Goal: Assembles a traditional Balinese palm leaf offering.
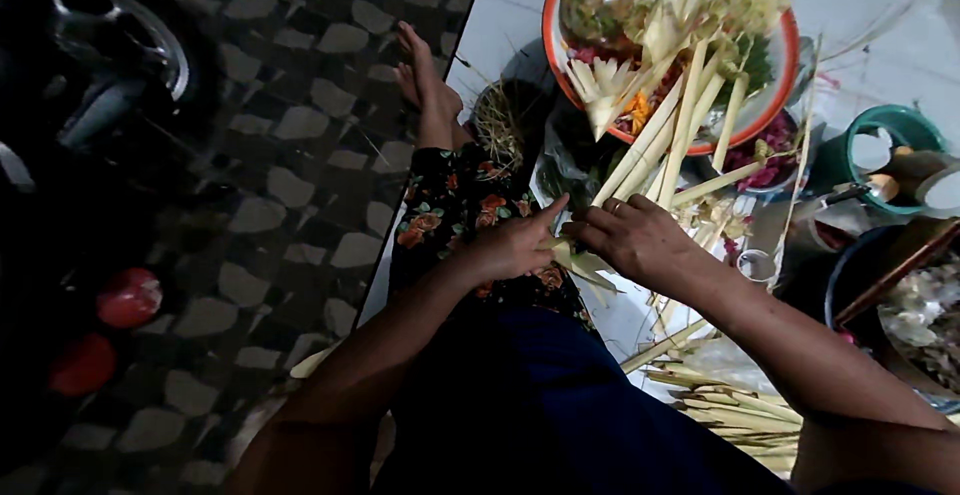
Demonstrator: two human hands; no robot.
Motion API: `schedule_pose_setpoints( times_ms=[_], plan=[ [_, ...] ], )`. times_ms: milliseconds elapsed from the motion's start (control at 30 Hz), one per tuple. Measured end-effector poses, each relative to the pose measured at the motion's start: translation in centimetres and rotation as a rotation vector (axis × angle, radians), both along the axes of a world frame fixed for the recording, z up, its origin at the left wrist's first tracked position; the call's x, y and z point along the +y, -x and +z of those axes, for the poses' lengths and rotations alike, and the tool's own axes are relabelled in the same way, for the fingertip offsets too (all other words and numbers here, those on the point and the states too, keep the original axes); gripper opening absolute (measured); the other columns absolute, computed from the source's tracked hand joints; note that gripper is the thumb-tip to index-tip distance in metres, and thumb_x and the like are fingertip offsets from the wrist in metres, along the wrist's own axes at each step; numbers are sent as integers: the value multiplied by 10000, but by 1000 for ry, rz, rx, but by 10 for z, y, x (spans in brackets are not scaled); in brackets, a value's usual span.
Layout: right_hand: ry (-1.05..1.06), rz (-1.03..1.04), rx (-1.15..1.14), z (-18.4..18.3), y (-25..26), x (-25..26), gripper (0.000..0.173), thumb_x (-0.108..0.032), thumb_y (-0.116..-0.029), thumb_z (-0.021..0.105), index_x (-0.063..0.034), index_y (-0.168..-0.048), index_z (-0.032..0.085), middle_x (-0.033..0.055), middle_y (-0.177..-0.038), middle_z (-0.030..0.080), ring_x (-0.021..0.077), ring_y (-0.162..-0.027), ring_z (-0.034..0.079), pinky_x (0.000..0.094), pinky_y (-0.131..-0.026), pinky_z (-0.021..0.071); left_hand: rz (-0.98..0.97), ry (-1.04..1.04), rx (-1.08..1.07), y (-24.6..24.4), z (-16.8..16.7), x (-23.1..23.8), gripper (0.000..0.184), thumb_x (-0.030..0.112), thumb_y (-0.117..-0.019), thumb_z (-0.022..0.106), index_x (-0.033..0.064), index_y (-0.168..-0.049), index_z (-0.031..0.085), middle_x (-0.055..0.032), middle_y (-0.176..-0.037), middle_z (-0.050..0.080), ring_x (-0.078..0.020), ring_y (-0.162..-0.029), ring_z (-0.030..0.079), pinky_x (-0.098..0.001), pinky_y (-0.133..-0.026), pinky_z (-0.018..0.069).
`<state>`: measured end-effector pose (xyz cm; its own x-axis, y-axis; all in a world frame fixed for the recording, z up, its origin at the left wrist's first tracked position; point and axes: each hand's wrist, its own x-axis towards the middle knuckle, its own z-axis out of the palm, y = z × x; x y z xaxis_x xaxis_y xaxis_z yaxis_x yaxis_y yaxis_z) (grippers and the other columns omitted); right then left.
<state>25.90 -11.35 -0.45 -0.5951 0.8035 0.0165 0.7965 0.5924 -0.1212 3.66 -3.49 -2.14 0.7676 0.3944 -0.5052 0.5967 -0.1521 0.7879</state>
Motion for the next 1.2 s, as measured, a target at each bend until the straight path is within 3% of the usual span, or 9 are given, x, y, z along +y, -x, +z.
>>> schedule_pose_setpoints(
  times_ms=[267,400,467,567,633,833,933,1033,1200],
  plan=[
    [-125,-13,36,-25,-1,1,315,-56,-1014,530,-172,-1249,704,37,-1106,723,265,-969,657,456,-778,478,23,-83,83,-13,-1,-2,854,138,-1030,591,312,-1658,40,-141,-1007,678,-209,-732,669,-395,-712,586],
    [-182,-45,53,-37,0,4,328,-44,-992,548,-202,-1221,721,10,-1112,730,243,-982,656,471,-836,453,79,-29,78,-15,-3,-2,852,146,-1038,594,309,-1657,32,-176,-1115,676,-239,-805,696,-426,-770,596],
    [-209,-67,71,-39,-1,5,321,-47,-990,556,-208,-1209,728,4,-1098,735,235,-967,662,474,-838,457,126,56,-44,-8,-13,1,773,208,-1068,550,245,-1660,54,-148,-1020,690,-197,-768,703,-381,-741,607],
    [-200,-110,58,-35,-1,7,315,-60,-1015,545,-212,-1234,713,8,-1119,728,235,-996,660,482,-885,455,186,128,-165,6,-26,5,527,271,-1109,429,110,-1596,308,-112,-1054,731,-160,-813,732,-345,-771,622],
    [-179,-129,37,-33,1,9,310,-53,-1023,539,-194,-1249,698,34,-1131,723,257,-1021,665,494,-886,466,213,140,-181,9,-30,4,363,206,-1097,451,55,-1420,517,-75,-1062,737,-129,-797,718,-311,-750,605],
    [-182,-318,57,-12,-5,1,295,-148,-1041,576,-188,-1320,664,56,-1254,693,289,-1054,671,522,-863,498,317,129,-240,13,-31,10,263,177,-1083,494,71,-1299,599,-32,-956,747,-99,-714,681,-264,-660,568],
    [83,-458,363,-7,-19,-7,347,-232,-1022,616,-131,-1352,655,77,-1216,706,257,-1049,688,519,-882,535,357,110,-290,16,-32,12,255,167,-1080,499,59,-1289,595,-38,-964,749,-96,-704,679,-258,-652,566],
    [446,-543,706,-15,-23,-11,370,-229,-1022,628,-114,-1373,627,70,-1168,689,139,-921,689,369,-833,602,370,121,-276,13,-26,8,259,168,-1076,516,69,-1303,593,-34,-949,744,-93,-703,668,-254,-659,556],
    [663,-487,872,-19,-13,-5,336,-207,-1020,630,-107,-1340,645,50,-1160,672,114,-911,672,319,-817,591,354,61,-281,11,-21,1,233,164,-1067,533,79,-1269,613,-28,-923,731,-85,-701,660,-262,-672,560]
  ],
)
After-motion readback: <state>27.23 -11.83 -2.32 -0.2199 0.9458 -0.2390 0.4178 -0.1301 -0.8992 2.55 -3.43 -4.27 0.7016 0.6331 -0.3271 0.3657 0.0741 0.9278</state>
